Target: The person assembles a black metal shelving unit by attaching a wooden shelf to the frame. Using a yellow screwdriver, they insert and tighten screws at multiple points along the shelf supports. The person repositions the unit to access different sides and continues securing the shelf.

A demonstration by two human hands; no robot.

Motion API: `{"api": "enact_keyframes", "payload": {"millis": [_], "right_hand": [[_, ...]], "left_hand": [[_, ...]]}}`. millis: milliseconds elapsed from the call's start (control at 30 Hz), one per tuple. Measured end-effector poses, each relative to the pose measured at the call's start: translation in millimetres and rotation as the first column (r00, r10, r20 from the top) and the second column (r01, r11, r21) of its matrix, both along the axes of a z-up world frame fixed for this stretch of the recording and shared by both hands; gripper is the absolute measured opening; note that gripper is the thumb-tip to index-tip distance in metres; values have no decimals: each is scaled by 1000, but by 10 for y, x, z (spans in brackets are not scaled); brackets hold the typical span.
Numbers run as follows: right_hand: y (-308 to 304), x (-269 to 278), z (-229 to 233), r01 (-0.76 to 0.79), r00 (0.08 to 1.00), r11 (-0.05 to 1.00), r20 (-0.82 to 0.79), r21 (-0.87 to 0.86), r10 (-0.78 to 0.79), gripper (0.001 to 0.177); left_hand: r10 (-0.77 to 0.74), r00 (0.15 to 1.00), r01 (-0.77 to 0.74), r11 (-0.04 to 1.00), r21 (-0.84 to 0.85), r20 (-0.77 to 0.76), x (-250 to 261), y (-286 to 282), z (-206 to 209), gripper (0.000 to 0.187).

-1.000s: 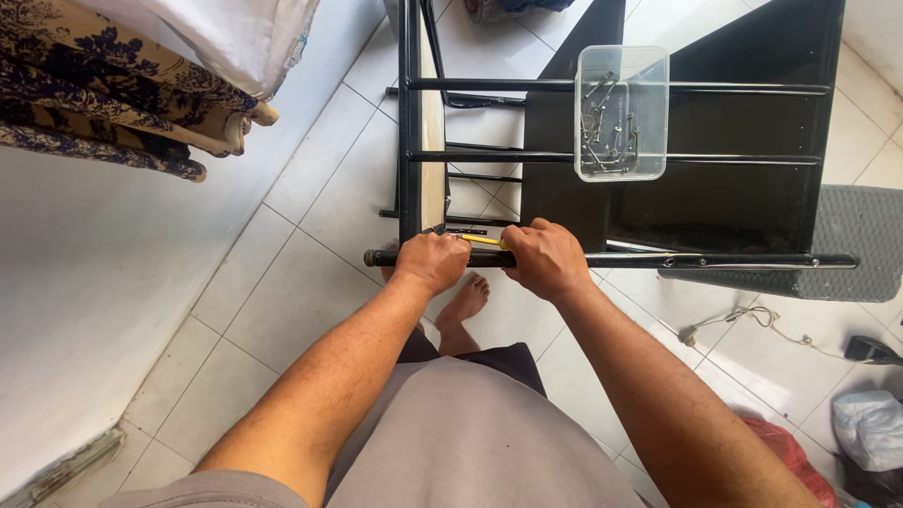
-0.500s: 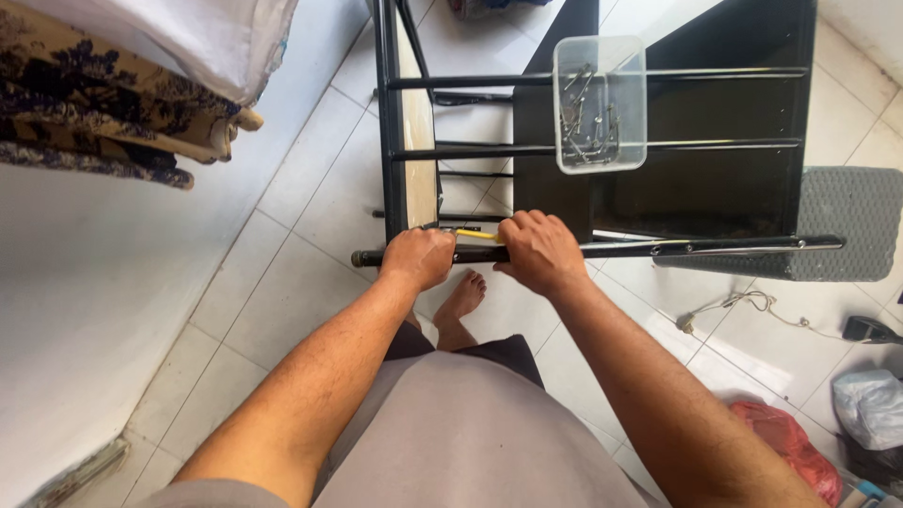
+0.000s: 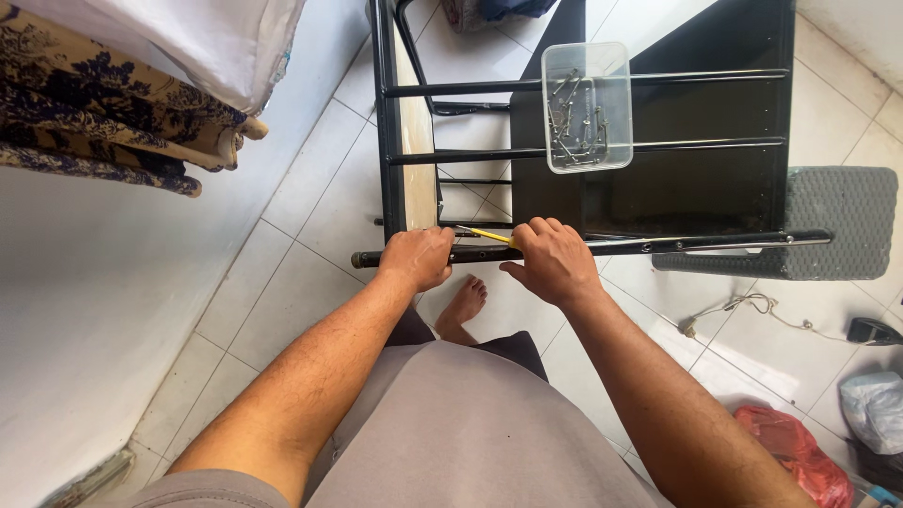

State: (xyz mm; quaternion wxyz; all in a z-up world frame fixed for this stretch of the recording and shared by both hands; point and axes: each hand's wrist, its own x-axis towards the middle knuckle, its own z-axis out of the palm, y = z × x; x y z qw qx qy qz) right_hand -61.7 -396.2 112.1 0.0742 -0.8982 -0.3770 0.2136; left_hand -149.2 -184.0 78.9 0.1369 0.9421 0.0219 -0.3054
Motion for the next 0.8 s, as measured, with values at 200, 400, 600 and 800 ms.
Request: {"api": "enact_keyframes", "payload": {"millis": [200,400,600,800], "right_hand": [[-229,32,51,365,930,899,-58,242,-362,31],[-474,172,216,799,596,512,-301,316,-744,21],[-559,106,269,918,366,262,-378,297,-850,21],[-554,-68,264,933,292,174,-379,315,-878,20]], "left_hand": [[26,1000,-24,996,-89,15,171,-17,278,53],[241,959,-188,934,-303,147,648,-109,471,37],[52,797,110,967,-229,602,1512,-530,375,13],[-411,762,395,907,143,500,2190,-851,148,19]]}}
